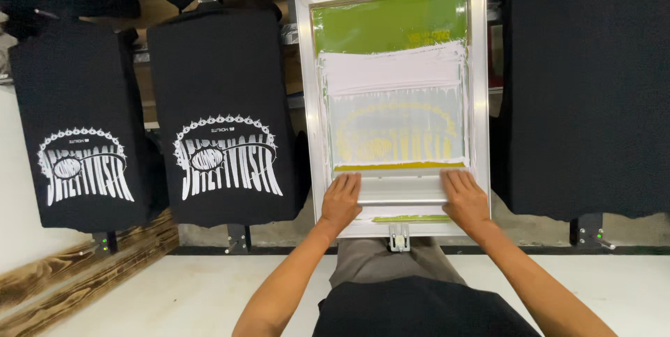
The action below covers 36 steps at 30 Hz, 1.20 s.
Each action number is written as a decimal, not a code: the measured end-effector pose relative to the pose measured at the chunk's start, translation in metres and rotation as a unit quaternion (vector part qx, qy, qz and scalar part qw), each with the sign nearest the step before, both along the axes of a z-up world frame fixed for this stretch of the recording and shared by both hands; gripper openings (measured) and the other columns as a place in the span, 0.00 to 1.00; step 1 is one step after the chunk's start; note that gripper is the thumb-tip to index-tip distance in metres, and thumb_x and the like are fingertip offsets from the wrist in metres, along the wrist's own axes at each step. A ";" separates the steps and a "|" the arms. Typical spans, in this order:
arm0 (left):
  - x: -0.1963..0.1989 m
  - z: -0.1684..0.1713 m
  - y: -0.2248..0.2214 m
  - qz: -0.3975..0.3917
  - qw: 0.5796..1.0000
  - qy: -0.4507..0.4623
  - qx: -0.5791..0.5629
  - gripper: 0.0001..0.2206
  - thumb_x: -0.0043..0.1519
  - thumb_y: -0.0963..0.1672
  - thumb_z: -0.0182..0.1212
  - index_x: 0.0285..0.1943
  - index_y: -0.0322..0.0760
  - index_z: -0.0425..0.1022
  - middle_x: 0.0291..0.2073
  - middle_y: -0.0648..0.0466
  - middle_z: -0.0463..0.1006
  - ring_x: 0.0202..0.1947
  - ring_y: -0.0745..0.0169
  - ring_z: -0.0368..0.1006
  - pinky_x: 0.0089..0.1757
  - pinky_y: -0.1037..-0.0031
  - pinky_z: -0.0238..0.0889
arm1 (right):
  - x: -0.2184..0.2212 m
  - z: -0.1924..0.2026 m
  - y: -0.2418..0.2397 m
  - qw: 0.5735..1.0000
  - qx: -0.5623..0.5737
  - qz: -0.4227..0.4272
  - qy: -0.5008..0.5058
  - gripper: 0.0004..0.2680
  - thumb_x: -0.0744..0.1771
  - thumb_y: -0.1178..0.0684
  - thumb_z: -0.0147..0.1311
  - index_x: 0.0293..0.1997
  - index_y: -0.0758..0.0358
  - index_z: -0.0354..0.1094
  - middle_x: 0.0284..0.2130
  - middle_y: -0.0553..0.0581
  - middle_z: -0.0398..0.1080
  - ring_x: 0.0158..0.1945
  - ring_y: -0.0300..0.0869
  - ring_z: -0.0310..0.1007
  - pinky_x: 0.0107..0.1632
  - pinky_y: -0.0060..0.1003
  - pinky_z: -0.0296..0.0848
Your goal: The person uses a squeegee to pull green ink across a screen printing frame, applying a design onto a black t-shirt. They repeat this process on several t-shirts arranged on a multi-station press.
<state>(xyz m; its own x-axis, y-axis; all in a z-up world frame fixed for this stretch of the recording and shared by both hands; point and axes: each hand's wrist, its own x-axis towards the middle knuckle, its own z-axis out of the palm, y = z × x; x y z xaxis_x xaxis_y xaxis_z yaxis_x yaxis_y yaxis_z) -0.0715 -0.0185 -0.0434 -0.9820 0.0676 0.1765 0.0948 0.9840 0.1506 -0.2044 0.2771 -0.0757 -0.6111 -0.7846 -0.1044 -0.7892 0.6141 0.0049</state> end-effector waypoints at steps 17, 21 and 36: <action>-0.108 0.048 -0.051 0.038 0.993 -0.116 -0.007 0.13 0.40 0.40 0.63 0.34 0.32 0.74 0.33 0.52 0.71 0.32 0.56 0.70 0.31 0.71 0.66 | -0.118 0.061 -0.071 1.000 0.023 -0.003 -0.015 0.15 0.51 0.54 0.59 0.38 0.53 0.67 0.33 0.43 0.62 0.41 0.37 0.67 0.40 0.31 0.71; -0.012 0.023 -0.010 0.006 0.993 -0.113 -0.022 0.12 0.41 0.42 0.59 0.34 0.34 0.72 0.29 0.52 0.70 0.30 0.54 0.69 0.29 0.69 0.65 | -0.023 0.046 -0.017 0.999 0.026 0.023 -0.024 0.12 0.54 0.57 0.52 0.37 0.51 0.66 0.34 0.44 0.63 0.40 0.39 0.69 0.38 0.31 0.69; 0.009 0.002 -0.002 -0.003 0.999 0.003 -0.037 0.34 0.33 0.48 0.67 0.51 0.27 0.70 0.44 0.43 0.70 0.47 0.47 0.67 0.53 0.64 0.59 | 0.005 0.028 -0.017 1.000 -0.013 -0.001 -0.002 0.25 0.49 0.53 0.61 0.49 0.60 0.63 0.42 0.51 0.64 0.53 0.43 0.63 0.61 0.34 0.61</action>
